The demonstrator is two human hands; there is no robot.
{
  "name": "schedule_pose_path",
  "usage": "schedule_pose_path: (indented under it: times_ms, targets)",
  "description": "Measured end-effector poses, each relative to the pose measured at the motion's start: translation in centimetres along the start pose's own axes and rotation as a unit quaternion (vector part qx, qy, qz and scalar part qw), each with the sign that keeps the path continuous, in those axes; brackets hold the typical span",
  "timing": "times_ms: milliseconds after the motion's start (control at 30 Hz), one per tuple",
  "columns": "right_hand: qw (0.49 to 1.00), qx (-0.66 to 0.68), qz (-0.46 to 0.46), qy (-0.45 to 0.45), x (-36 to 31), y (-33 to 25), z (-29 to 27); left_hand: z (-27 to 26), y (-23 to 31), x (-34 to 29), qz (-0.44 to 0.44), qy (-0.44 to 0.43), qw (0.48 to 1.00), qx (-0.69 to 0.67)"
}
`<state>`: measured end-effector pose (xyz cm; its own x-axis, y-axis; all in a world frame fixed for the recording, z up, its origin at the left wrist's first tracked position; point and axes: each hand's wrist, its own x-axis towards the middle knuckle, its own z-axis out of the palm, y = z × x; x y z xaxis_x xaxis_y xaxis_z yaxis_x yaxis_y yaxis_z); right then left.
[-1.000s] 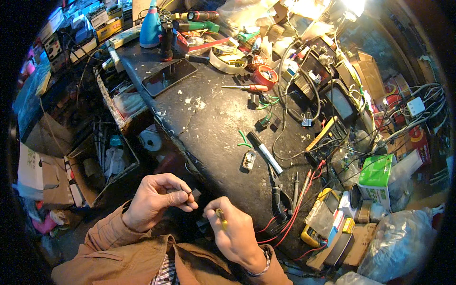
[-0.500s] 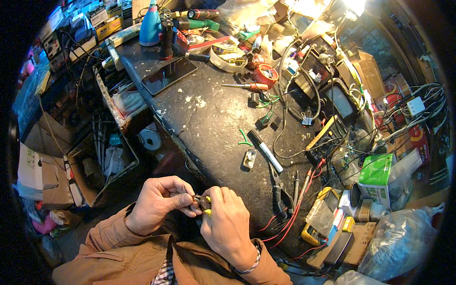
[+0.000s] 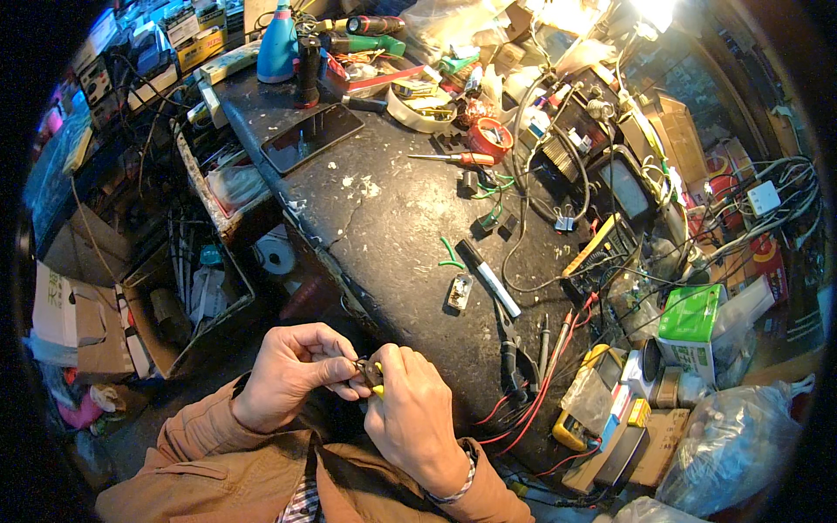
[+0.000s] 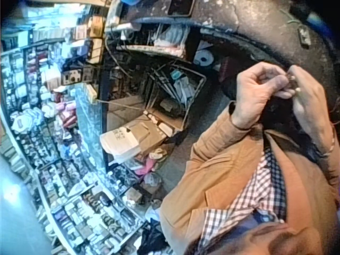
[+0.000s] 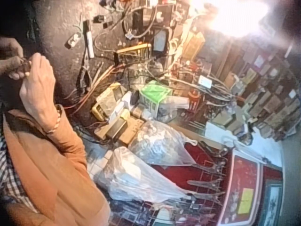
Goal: The person repairs a small black electronic component by soldering wires, applying adhesive, and using a screwdriver to adjust internal parts. The person handles wires, a soldering iron, a tube of adhesive, and a screwdriver on a cluttered workbench.
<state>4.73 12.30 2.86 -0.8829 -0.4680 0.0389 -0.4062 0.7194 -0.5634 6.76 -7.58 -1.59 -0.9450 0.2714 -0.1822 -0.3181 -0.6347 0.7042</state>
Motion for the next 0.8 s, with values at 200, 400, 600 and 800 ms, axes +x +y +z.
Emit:
schedule_pose_path:
  times_ms: [200, 400, 600, 800]
  targets:
    - [0.999, 0.024, -0.021, 0.010, -0.4, 0.7, 0.5, -0.2, -0.2, 0.0, -0.003, 0.000, 1.000, -0.012]
    - [0.995, 0.099, 0.013, -0.011, -0.2, -0.5, 0.0, 0.1, 0.2, -0.3, 0.017, -0.013, 0.999, 0.047]
    - [0.979, 0.198, 0.056, 0.004, -2.3, -0.4, 0.4, 0.9, 1.1, -1.5, 0.049, -0.055, 0.990, 0.117]
    - [0.972, 0.172, 0.132, 0.094, -1.1, -1.9, -1.6, -0.2, -0.1, -3.2, 0.071, -0.072, 0.986, 0.136]
